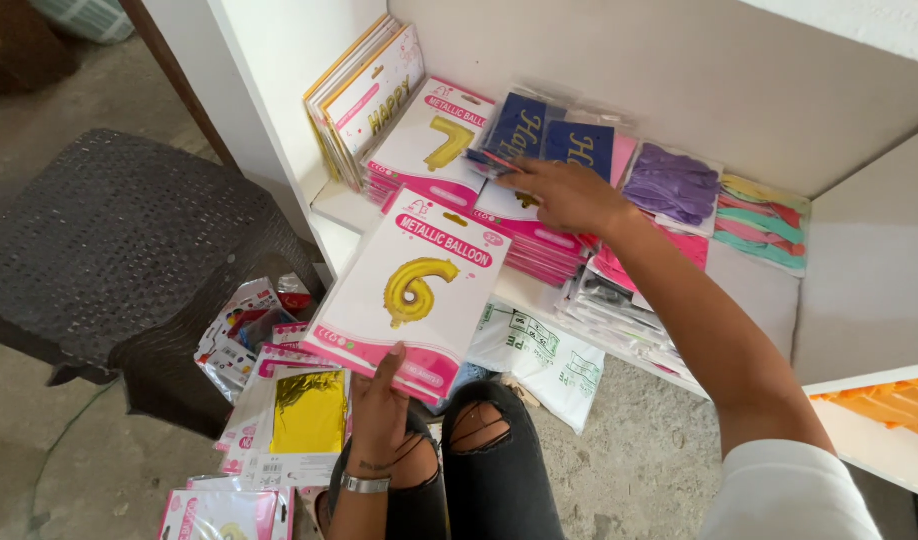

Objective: The person sits on the floor and organizes various party supplies, including 'Happy Birthday' banners and metallic number balloons, by picking them up from a pile and placing them onto a white shelf. The person handles the items one by one, sorting them into neat stacks.

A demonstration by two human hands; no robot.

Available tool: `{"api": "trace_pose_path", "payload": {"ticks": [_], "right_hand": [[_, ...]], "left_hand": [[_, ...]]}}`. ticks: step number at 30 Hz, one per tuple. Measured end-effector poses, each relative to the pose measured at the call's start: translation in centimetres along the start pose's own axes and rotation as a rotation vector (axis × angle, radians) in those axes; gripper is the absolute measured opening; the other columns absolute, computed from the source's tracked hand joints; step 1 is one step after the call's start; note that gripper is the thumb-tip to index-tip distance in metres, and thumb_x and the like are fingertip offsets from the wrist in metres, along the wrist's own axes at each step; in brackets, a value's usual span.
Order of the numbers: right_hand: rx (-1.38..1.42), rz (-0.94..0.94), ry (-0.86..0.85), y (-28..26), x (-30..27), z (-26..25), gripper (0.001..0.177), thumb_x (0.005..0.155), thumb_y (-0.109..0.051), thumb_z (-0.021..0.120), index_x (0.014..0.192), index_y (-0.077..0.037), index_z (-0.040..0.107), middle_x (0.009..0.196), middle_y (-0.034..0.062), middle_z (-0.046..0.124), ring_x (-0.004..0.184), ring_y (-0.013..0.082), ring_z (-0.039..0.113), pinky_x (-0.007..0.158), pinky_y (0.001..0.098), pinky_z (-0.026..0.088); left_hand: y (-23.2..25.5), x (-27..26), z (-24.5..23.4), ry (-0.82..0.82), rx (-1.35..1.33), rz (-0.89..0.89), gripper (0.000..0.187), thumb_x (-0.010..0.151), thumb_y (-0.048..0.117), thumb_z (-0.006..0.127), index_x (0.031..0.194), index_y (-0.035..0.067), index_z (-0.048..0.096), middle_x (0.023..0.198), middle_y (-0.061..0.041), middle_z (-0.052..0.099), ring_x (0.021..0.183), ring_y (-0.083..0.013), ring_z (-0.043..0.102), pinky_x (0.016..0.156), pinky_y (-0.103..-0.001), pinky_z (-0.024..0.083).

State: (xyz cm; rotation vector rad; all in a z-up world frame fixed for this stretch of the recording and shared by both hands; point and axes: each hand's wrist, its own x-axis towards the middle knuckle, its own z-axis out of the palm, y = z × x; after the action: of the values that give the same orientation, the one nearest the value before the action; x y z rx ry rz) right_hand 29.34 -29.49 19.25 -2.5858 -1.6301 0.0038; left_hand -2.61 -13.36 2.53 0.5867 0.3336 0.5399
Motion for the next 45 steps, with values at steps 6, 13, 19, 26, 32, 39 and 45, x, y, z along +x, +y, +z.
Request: {"api": "trace_pose_path", "payload": {"ticks": [6,13,19,26,32,39,45], "right_hand": [[0.072,0.041,0.066,0.0,0.2,-0.9,0.062,0.089,-0.004,0.058,0.146,-0.028,0.054,0.158,0.0090,0.043,0.127,0.0383,0.056,0.103,0.0426,0.049],[-0.021,0.025,0.105,0.1,0.1,-1.2,0.067,0.086,-0.002,0.061,0.148,-0.027,0.053,0.159,0.0092,0.043,0.127,0.0385,0.057,0.104,0.0438,0.048],[-0.107,-0.022,0.143,0.0,0.5,-1.5,0.067,0.082,0.002,0.060,0.145,-0.022,0.055,0.155,0.0083,0.048,0.119,0.0380,0.061,0.097,0.0451,0.051],[-0.128,-0.022,0.143,-1.4,0.4,-0.6,0.062,0.083,-0.001,0.065,0.142,-0.019,0.057,0.151,0.0074,0.052,0.115,0.0359,0.064,0.094,0.0454,0.053],[-0.120,-0.014,0.171,-0.1,-0.2,-2.4,0.069,0.080,0.003,0.067,0.143,-0.021,0.055,0.152,0.0087,0.050,0.109,0.0375,0.064,0.091,0.0450,0.054],[-0.240,-0.141,0.180,-4.2,-2.6,-3.9,0.055,0.087,-0.007,0.064,0.140,-0.021,0.059,0.148,0.0046,0.053,0.104,0.0321,0.067,0.085,0.0423,0.058],[-0.356,-0.234,0.169,-10.6,-7.7,-3.2,0.038,0.093,-0.021,0.059,0.130,-0.026,0.066,0.151,0.0014,0.050,0.118,0.0319,0.064,0.082,0.0478,0.059]], "left_hand": [[-3.9,4.1,2.3,-0.080,0.056,-0.058,0.034,0.097,0.008,0.069,0.127,-0.001,0.059,0.115,-0.008,0.070,0.104,-0.0153,0.068,0.085,-0.030,0.055],[-13.3,13.7,7.1,-0.039,0.162,-0.139,0.037,0.097,0.017,0.079,0.103,0.003,0.045,0.087,-0.008,0.057,0.075,-0.0156,0.055,0.066,-0.036,0.049],[-20.0,21.0,11.5,0.056,0.175,-0.211,0.048,0.098,0.018,0.078,0.115,-0.001,0.037,0.109,-0.016,0.045,0.098,-0.0252,0.050,0.104,-0.060,0.052],[-17.5,20.8,16.5,0.029,0.041,-0.271,0.064,0.092,0.013,0.064,0.148,0.010,0.034,0.145,-0.008,0.050,0.140,-0.0328,0.046,0.111,-0.063,0.037],[-12.8,18.2,13.8,-0.083,0.063,-0.383,0.041,0.097,0.027,0.070,0.133,0.009,0.062,0.103,-0.003,0.061,0.096,-0.0198,0.055,0.094,-0.040,0.045],[-6.9,12.1,16.3,-0.342,-0.364,-0.488,0.082,0.081,0.074,0.055,0.120,0.003,0.060,0.115,-0.017,0.062,0.114,-0.0346,0.056,0.107,-0.054,0.043],[-15.8,21.1,10.2,-0.851,-0.923,-0.696,0.085,0.098,0.077,0.038,0.145,0.007,0.047,0.151,-0.018,0.049,0.143,-0.0389,0.044,0.117,-0.057,0.032]]}}
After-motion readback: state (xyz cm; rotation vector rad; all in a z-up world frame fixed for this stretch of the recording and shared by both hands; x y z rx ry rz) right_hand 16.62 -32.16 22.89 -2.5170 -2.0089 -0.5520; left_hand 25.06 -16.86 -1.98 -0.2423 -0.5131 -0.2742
